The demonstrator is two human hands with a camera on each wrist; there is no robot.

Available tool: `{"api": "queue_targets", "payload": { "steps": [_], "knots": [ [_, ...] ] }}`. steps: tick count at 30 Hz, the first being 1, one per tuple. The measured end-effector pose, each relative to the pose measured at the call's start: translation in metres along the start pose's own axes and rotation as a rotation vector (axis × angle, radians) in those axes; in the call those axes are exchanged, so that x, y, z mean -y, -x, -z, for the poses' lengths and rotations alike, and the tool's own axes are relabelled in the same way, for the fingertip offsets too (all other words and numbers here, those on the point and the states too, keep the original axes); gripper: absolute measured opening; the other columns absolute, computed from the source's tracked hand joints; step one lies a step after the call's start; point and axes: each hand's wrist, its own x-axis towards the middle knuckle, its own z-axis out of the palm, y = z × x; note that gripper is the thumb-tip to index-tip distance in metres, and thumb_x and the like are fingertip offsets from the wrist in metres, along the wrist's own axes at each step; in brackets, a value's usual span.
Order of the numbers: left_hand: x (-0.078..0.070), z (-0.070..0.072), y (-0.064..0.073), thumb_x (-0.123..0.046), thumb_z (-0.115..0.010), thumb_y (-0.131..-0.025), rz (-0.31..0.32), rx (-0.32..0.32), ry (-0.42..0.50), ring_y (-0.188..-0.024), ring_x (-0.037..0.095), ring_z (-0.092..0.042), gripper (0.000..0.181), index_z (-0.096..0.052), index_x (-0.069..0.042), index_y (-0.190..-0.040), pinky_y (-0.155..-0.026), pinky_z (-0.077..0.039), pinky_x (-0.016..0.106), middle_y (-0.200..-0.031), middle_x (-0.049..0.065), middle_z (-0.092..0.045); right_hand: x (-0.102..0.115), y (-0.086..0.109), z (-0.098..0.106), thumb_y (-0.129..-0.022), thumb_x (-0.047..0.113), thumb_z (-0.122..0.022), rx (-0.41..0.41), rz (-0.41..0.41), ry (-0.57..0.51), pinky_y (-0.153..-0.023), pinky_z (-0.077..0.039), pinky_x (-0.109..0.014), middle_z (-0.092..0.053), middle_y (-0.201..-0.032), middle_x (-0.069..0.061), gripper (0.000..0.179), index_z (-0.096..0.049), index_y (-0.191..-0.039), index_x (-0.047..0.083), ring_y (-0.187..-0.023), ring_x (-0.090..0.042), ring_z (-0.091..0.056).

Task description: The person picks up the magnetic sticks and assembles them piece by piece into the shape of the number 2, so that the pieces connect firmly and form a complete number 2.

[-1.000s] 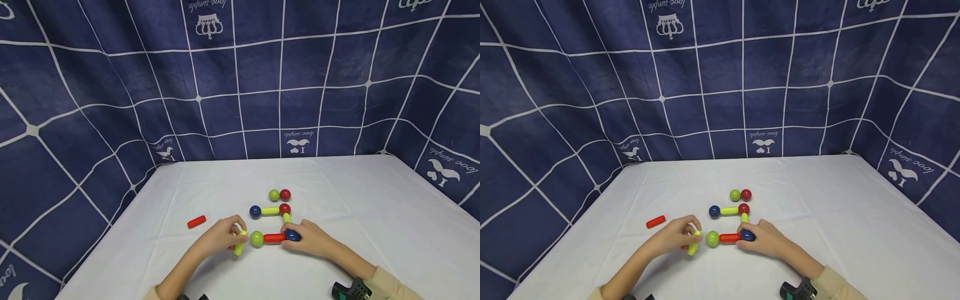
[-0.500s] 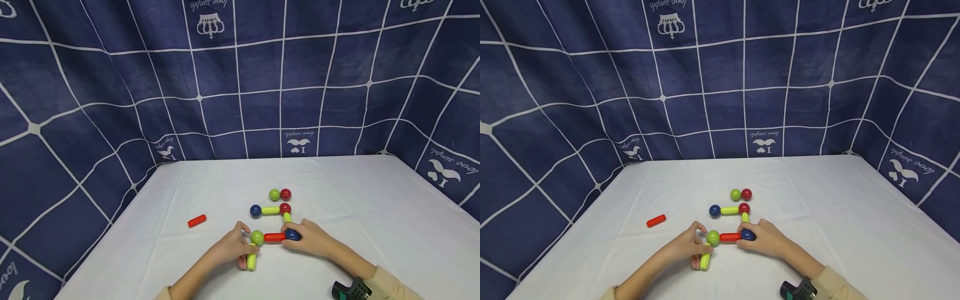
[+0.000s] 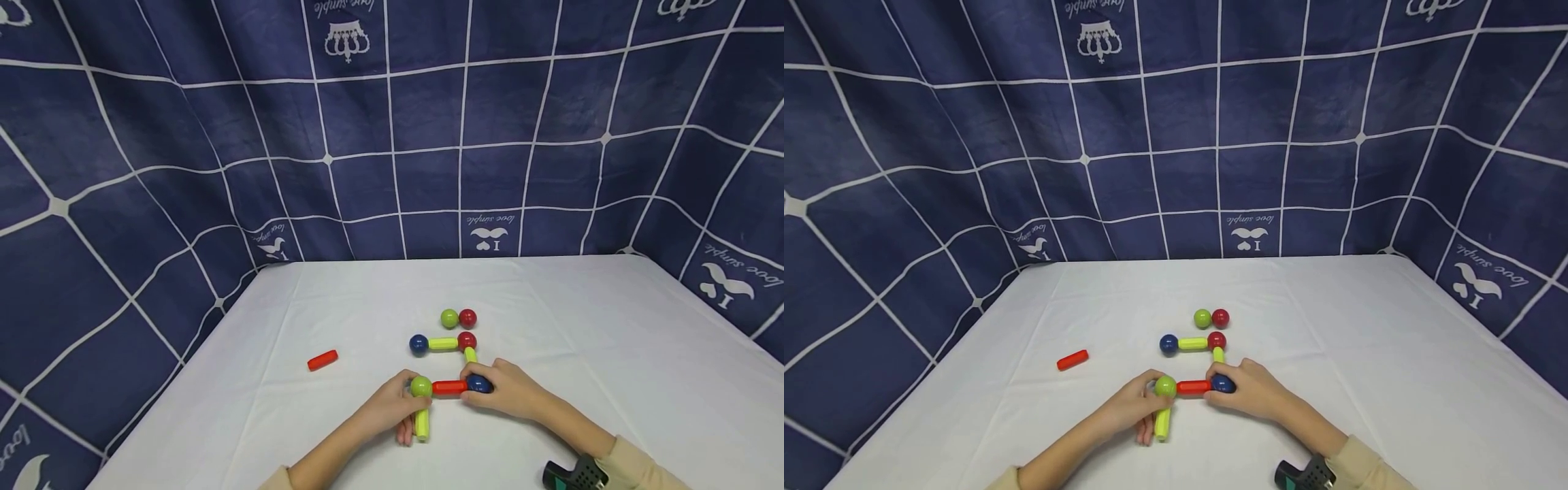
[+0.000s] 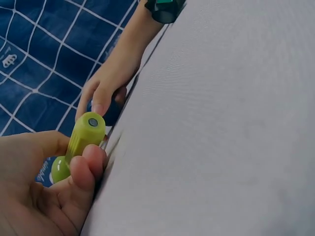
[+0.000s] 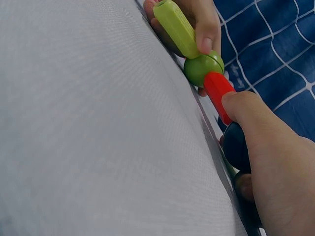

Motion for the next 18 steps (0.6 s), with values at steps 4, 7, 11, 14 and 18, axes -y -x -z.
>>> {"api": "queue_targets", "payload": {
  "steps": [4, 7, 11, 14, 18],
  "knots": [
    [0.005, 0.002, -0.004, -0.020, -0.055, -0.087, -0.025, 0.019, 0.021, -0.031, 0.005, -0.046, 0.036, -0.041, -0.002, -0.114, -0.033, -0.038, 0.018, -0.045, 0.000, -0.052, -0.001, 0.000, 0.001, -0.078, 0.056, -0.059, -0.003, 0.009, -0.003, -0.054, -0.031, -0.021, -0.047, -0.074, 0.008, 0.028, -0.056, -0.096, 0.033, -0.071, -0.011, -0.039],
    [0.007, 0.004, -0.007, -0.023, -0.055, -0.087, -0.031, 0.031, -0.004, -0.031, 0.005, -0.046, 0.036, -0.042, -0.004, -0.114, -0.033, -0.038, 0.018, -0.046, 0.000, -0.053, -0.002, 0.000, 0.002, -0.081, 0.054, -0.056, -0.009, 0.016, -0.010, -0.055, -0.031, -0.021, -0.049, -0.076, 0.009, 0.028, -0.056, -0.098, 0.033, -0.071, -0.011, -0.039],
    [0.007, 0.005, -0.009, -0.023, -0.056, -0.086, -0.025, 0.034, -0.018, -0.031, 0.006, -0.046, 0.036, -0.042, -0.004, -0.114, -0.033, -0.038, 0.018, -0.046, 0.000, -0.054, -0.004, -0.002, 0.001, -0.088, 0.049, -0.050, -0.041, 0.021, -0.054, -0.057, -0.032, -0.020, -0.051, -0.074, 0.013, 0.024, -0.058, -0.102, 0.032, -0.067, -0.007, -0.040],
    [0.007, 0.005, -0.008, -0.023, -0.056, -0.086, -0.012, 0.029, -0.012, -0.031, 0.006, -0.046, 0.036, -0.042, -0.004, -0.113, -0.033, -0.038, 0.018, -0.046, 0.001, -0.054, -0.006, -0.005, 0.001, -0.092, 0.040, -0.048, -0.126, 0.008, -0.120, -0.056, -0.032, -0.020, -0.045, -0.064, 0.013, 0.020, -0.059, -0.103, 0.027, -0.059, -0.002, -0.038],
    [0.006, 0.005, -0.006, -0.022, -0.057, -0.086, -0.004, 0.025, 0.007, -0.032, 0.007, -0.048, 0.035, -0.042, -0.003, -0.112, -0.035, -0.039, 0.018, -0.047, 0.002, -0.054, -0.011, -0.010, 0.000, -0.092, 0.026, -0.052, -0.315, -0.024, -0.218, -0.050, -0.031, -0.019, -0.039, -0.059, 0.009, 0.015, -0.059, -0.102, 0.019, -0.053, -0.002, -0.035]
  ]
}}
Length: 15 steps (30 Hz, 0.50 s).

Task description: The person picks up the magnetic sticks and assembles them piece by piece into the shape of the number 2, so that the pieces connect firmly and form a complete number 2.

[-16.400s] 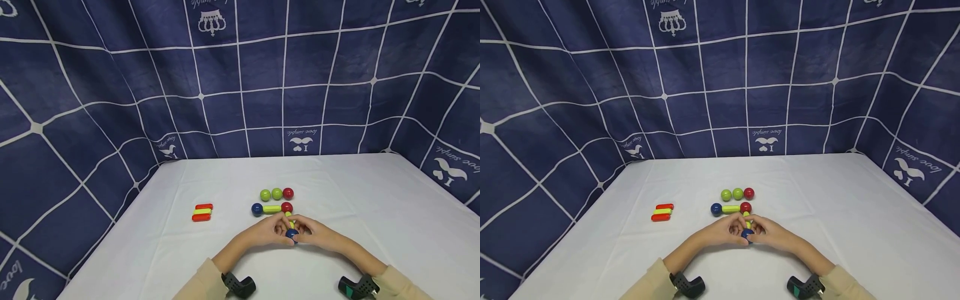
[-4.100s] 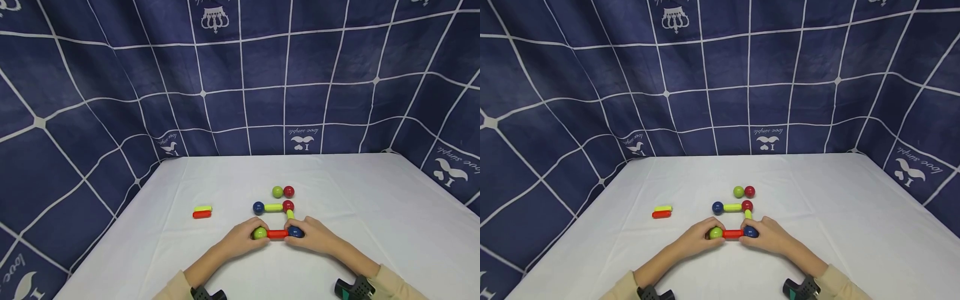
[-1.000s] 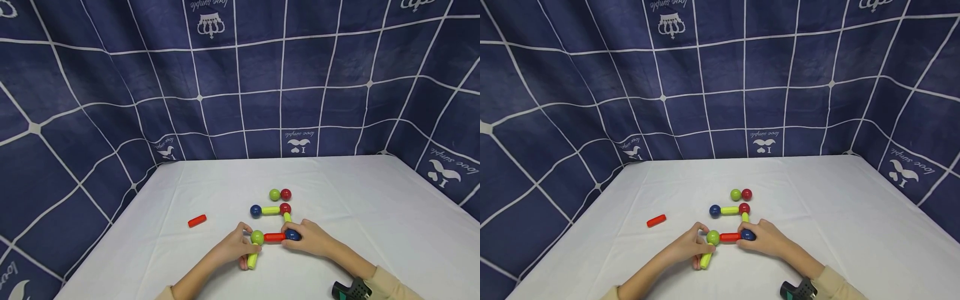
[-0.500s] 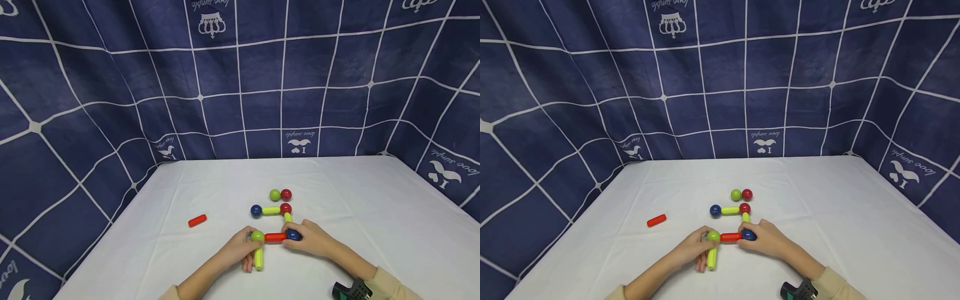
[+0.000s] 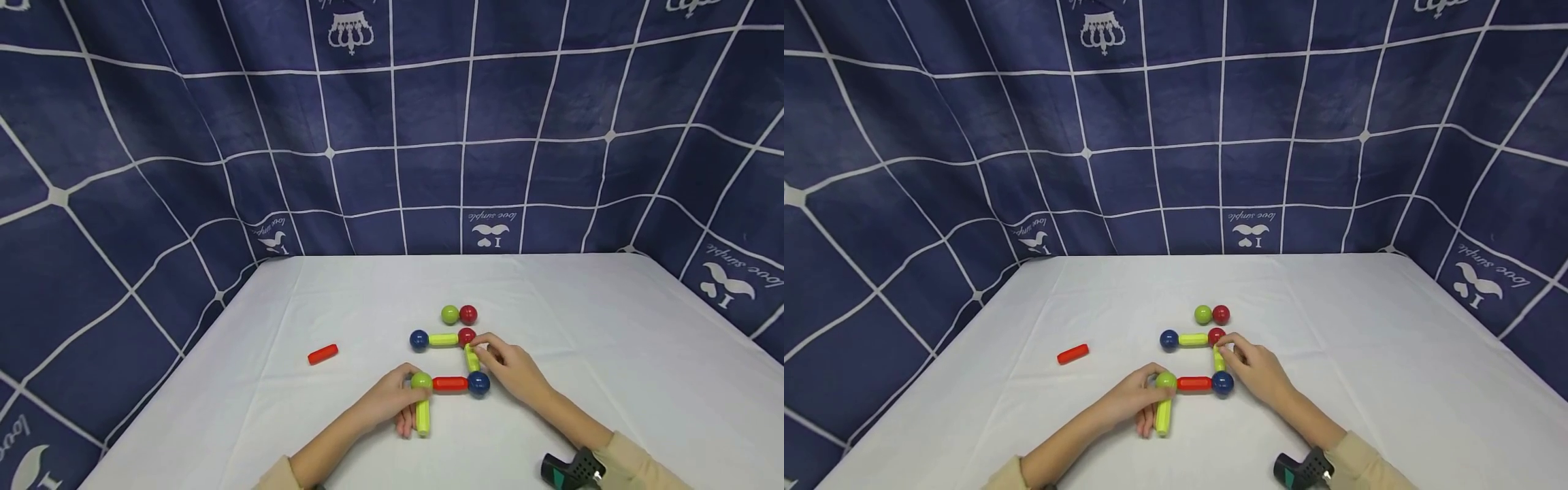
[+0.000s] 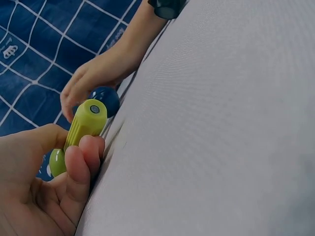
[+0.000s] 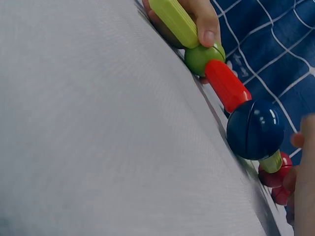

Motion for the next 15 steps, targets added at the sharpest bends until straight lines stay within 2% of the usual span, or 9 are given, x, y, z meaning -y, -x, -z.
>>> {"api": "queue_targets", "payload": {
  "steps": [3, 6, 10, 15],
  "knots": [
    [0.000, 0.000, -0.001, -0.022, -0.057, -0.086, 0.009, 0.000, 0.014, -0.033, 0.007, -0.049, 0.035, -0.042, -0.003, -0.112, -0.035, -0.040, 0.018, -0.047, 0.002, -0.054, -0.005, -0.005, -0.001, -0.088, 0.017, -0.057, -0.124, -0.009, -0.051, -0.051, -0.033, -0.019, -0.045, -0.067, 0.003, 0.017, -0.059, -0.105, 0.012, -0.057, -0.004, -0.038],
    [0.000, 0.000, -0.001, -0.022, -0.057, -0.086, 0.021, 0.004, 0.022, -0.033, 0.008, -0.049, 0.035, -0.042, -0.004, -0.112, -0.036, -0.040, 0.019, -0.047, 0.002, -0.055, -0.011, -0.008, -0.002, -0.086, 0.011, -0.058, -0.177, -0.059, -0.061, -0.058, -0.037, -0.019, -0.050, -0.085, -0.005, 0.027, -0.054, -0.112, 0.005, -0.069, -0.009, -0.042],
    [0.002, -0.001, -0.002, -0.022, -0.057, -0.086, 0.022, 0.004, 0.030, -0.033, 0.007, -0.049, 0.035, -0.041, -0.004, -0.112, -0.035, -0.040, 0.018, -0.047, 0.002, -0.054, -0.015, -0.012, -0.001, -0.084, 0.012, -0.058, -0.135, -0.149, -0.006, -0.070, -0.041, -0.023, -0.052, -0.099, -0.012, 0.039, -0.048, -0.120, 0.000, -0.083, -0.015, -0.047],
    [0.000, 0.000, -0.002, -0.021, -0.056, -0.086, 0.016, 0.003, 0.029, -0.033, 0.007, -0.049, 0.035, -0.041, -0.004, -0.112, -0.035, -0.040, 0.018, -0.047, 0.002, -0.054, -0.014, -0.020, 0.003, -0.083, 0.017, -0.058, -0.049, -0.188, 0.073, -0.069, -0.040, -0.026, -0.053, -0.094, -0.008, 0.041, -0.049, -0.119, -0.001, -0.081, -0.015, -0.048]
  ]
}}
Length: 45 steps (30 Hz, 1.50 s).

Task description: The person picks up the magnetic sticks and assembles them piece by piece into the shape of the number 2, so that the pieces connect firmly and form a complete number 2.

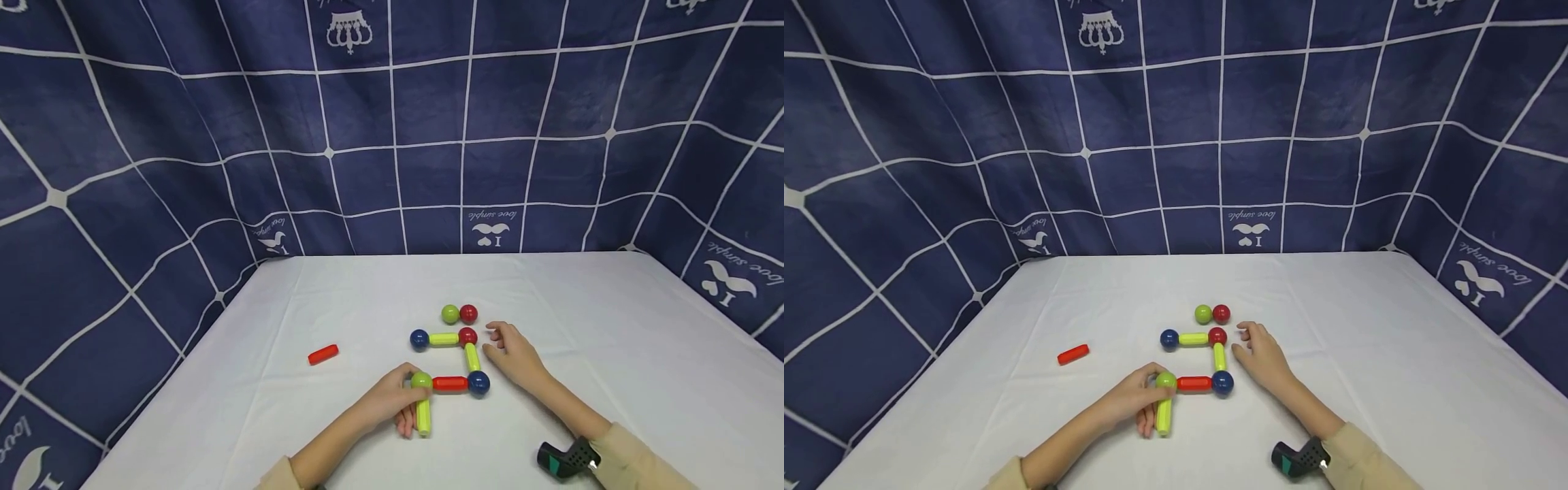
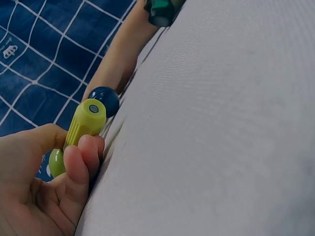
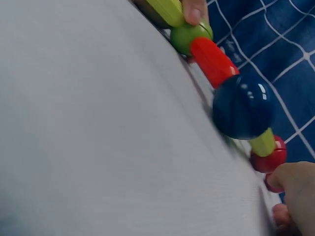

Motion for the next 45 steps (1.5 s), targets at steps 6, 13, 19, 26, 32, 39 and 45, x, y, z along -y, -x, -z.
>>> {"api": "queue_targets", "payload": {
  "steps": [6, 13, 19, 26, 32, 39, 45],
  "knots": [
    [-0.002, 0.002, 0.000, -0.022, -0.056, -0.086, 0.000, 0.015, -0.008, -0.033, 0.007, -0.049, 0.035, -0.042, -0.005, -0.112, -0.036, -0.040, 0.018, -0.047, 0.001, -0.054, 0.005, -0.016, 0.006, -0.091, 0.026, -0.049, 0.058, -0.058, 0.043, -0.058, -0.035, -0.025, -0.052, -0.083, -0.007, 0.047, -0.040, -0.126, -0.003, -0.067, -0.015, -0.045],
    [0.000, 0.000, 0.001, -0.022, -0.056, -0.086, 0.014, 0.017, -0.008, -0.033, 0.007, -0.049, 0.034, -0.042, -0.006, -0.112, -0.035, -0.040, 0.018, -0.047, 0.001, -0.055, 0.005, -0.031, 0.001, -0.094, 0.037, -0.041, 0.094, -0.070, 0.207, -0.071, -0.050, -0.044, -0.062, -0.102, -0.023, 0.056, -0.026, -0.137, 0.004, -0.082, -0.032, -0.061],
    [0.001, -0.001, 0.001, -0.023, -0.056, -0.086, 0.021, 0.018, -0.006, -0.033, 0.007, -0.048, 0.032, -0.043, -0.007, -0.110, -0.035, -0.039, 0.018, -0.047, 0.001, -0.055, 0.003, -0.038, -0.002, -0.093, 0.042, -0.041, 0.130, -0.015, 0.290, -0.073, -0.049, -0.050, -0.061, -0.108, -0.026, 0.059, -0.019, -0.142, 0.016, -0.090, -0.040, -0.061],
    [0.003, -0.004, 0.001, -0.022, -0.056, -0.086, 0.016, 0.022, 0.001, -0.032, 0.006, -0.048, 0.031, -0.043, -0.007, -0.110, -0.035, -0.039, 0.018, -0.047, 0.001, -0.054, 0.000, -0.047, 0.000, -0.091, 0.050, -0.041, 0.191, 0.009, 0.325, -0.071, -0.048, -0.048, -0.062, -0.104, -0.025, 0.060, -0.026, -0.141, 0.019, -0.089, -0.038, -0.061],
    [0.003, -0.005, 0.002, -0.023, -0.057, -0.086, 0.014, 0.015, -0.001, -0.032, 0.007, -0.048, 0.032, -0.044, -0.007, -0.111, -0.035, -0.039, 0.018, -0.047, 0.002, -0.054, 0.002, -0.053, -0.005, -0.089, 0.055, -0.041, 0.218, -0.005, 0.414, -0.064, -0.048, -0.042, -0.063, -0.096, -0.021, 0.057, -0.038, -0.135, 0.021, -0.079, -0.033, -0.060],
    [0.001, -0.004, 0.002, -0.022, -0.057, -0.086, 0.012, 0.012, -0.002, -0.032, 0.007, -0.048, 0.033, -0.043, -0.006, -0.111, -0.035, -0.039, 0.018, -0.047, 0.002, -0.055, 0.000, -0.052, -0.003, -0.090, 0.049, -0.044, 0.204, -0.006, 0.373, -0.054, -0.039, -0.031, -0.059, -0.077, -0.011, 0.046, -0.043, -0.121, 0.015, -0.065, -0.023, -0.052],
    [-0.001, 0.000, 0.001, -0.022, -0.057, -0.086, 0.007, 0.003, -0.014, -0.032, 0.006, -0.047, 0.033, -0.043, -0.006, -0.112, -0.035, -0.039, 0.017, -0.047, 0.001, -0.054, 0.000, -0.047, 0.003, -0.092, 0.038, -0.046, 0.195, 0.017, 0.232, -0.058, -0.038, -0.031, -0.055, -0.076, -0.011, 0.038, -0.040, -0.111, 0.005, -0.067, -0.022, -0.050]
  ]
}}
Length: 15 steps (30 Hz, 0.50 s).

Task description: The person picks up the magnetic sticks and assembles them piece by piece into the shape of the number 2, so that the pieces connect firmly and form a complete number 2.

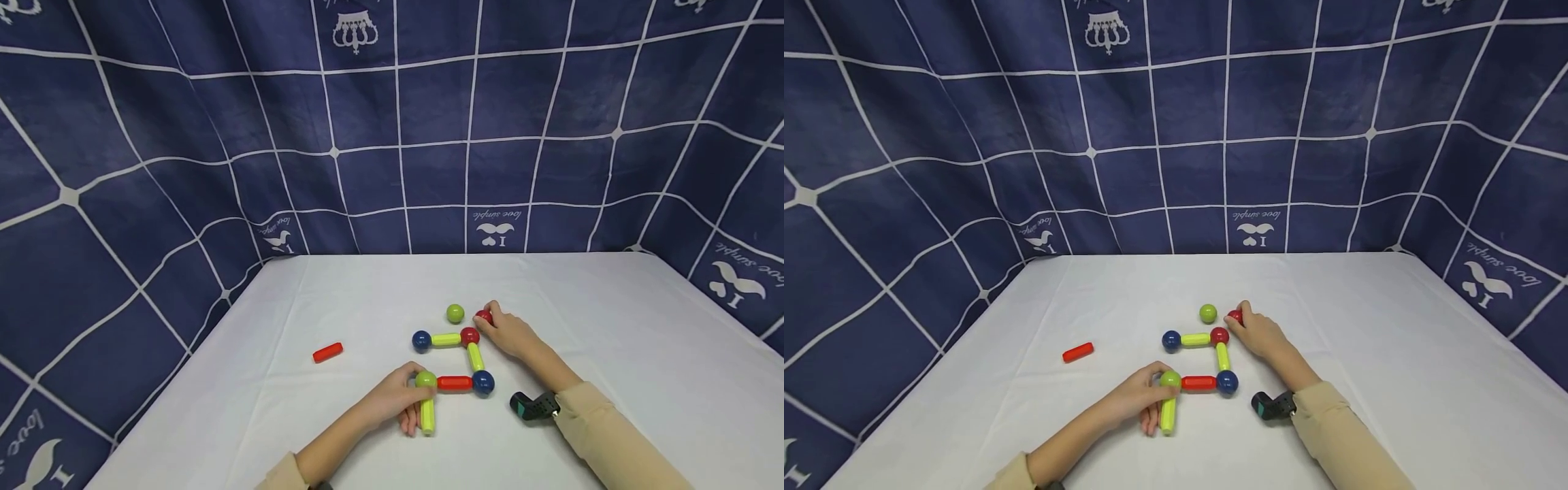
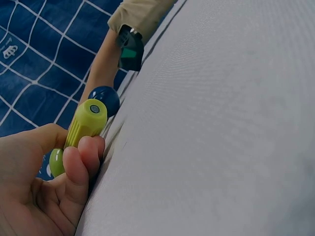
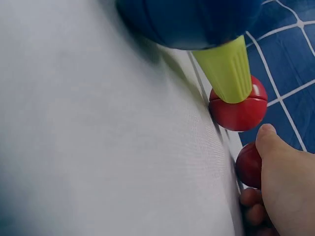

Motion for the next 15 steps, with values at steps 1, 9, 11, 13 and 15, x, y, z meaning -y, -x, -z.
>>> {"api": "queue_targets", "payload": {
  "steps": [1, 9, 11, 13, 15],
  "knots": [
    [0.000, 0.000, 0.000, -0.022, -0.057, -0.086, 0.002, -0.001, 0.001, -0.032, 0.006, -0.047, 0.033, -0.043, -0.006, -0.112, -0.035, -0.038, 0.017, -0.047, 0.001, -0.054, -0.001, 0.001, 0.001, -0.093, 0.037, -0.045, 0.002, 0.006, -0.029, -0.060, -0.038, -0.031, -0.055, -0.078, -0.011, 0.038, -0.039, -0.110, 0.004, -0.068, -0.022, -0.050],
    [0.000, 0.001, 0.000, -0.022, -0.057, -0.086, 0.011, 0.002, 0.004, -0.032, 0.007, -0.048, 0.035, -0.042, -0.006, -0.113, -0.035, -0.039, 0.018, -0.048, 0.001, -0.054, -0.006, 0.023, 0.005, -0.095, 0.034, -0.042, 0.032, 0.049, -0.250, -0.071, -0.039, -0.030, -0.051, -0.086, -0.008, 0.038, -0.039, -0.107, -0.002, -0.079, -0.018, -0.046],
    [0.000, 0.001, 0.000, -0.022, -0.057, -0.086, 0.004, 0.002, 0.008, -0.032, 0.007, -0.048, 0.034, -0.042, -0.006, -0.113, -0.035, -0.039, 0.018, -0.047, 0.002, -0.054, -0.006, 0.032, 0.005, -0.096, 0.035, -0.042, 0.050, 0.056, -0.256, -0.072, -0.039, -0.029, -0.049, -0.090, -0.007, 0.038, -0.040, -0.107, -0.002, -0.081, -0.016, -0.045],
    [0.000, 0.002, -0.001, -0.022, -0.057, -0.086, 0.000, 0.004, 0.009, -0.032, 0.007, -0.048, 0.034, -0.042, -0.006, -0.112, -0.035, -0.039, 0.018, -0.047, 0.001, -0.054, -0.005, 0.040, 0.006, -0.095, 0.032, -0.043, 0.056, 0.077, -0.256, -0.072, -0.038, -0.027, -0.048, -0.090, -0.007, 0.037, -0.041, -0.106, -0.003, -0.082, -0.016, -0.043],
    [0.001, 0.002, -0.001, -0.022, -0.057, -0.086, 0.001, 0.005, 0.010, -0.032, 0.007, -0.048, 0.034, -0.042, -0.006, -0.112, -0.035, -0.039, 0.018, -0.047, 0.001, -0.054, -0.003, 0.046, 0.008, -0.095, 0.030, -0.045, 0.060, 0.105, -0.227, -0.070, -0.037, -0.026, -0.046, -0.091, -0.007, 0.035, -0.042, -0.105, -0.003, -0.082, -0.016, -0.042]
  ]
}}
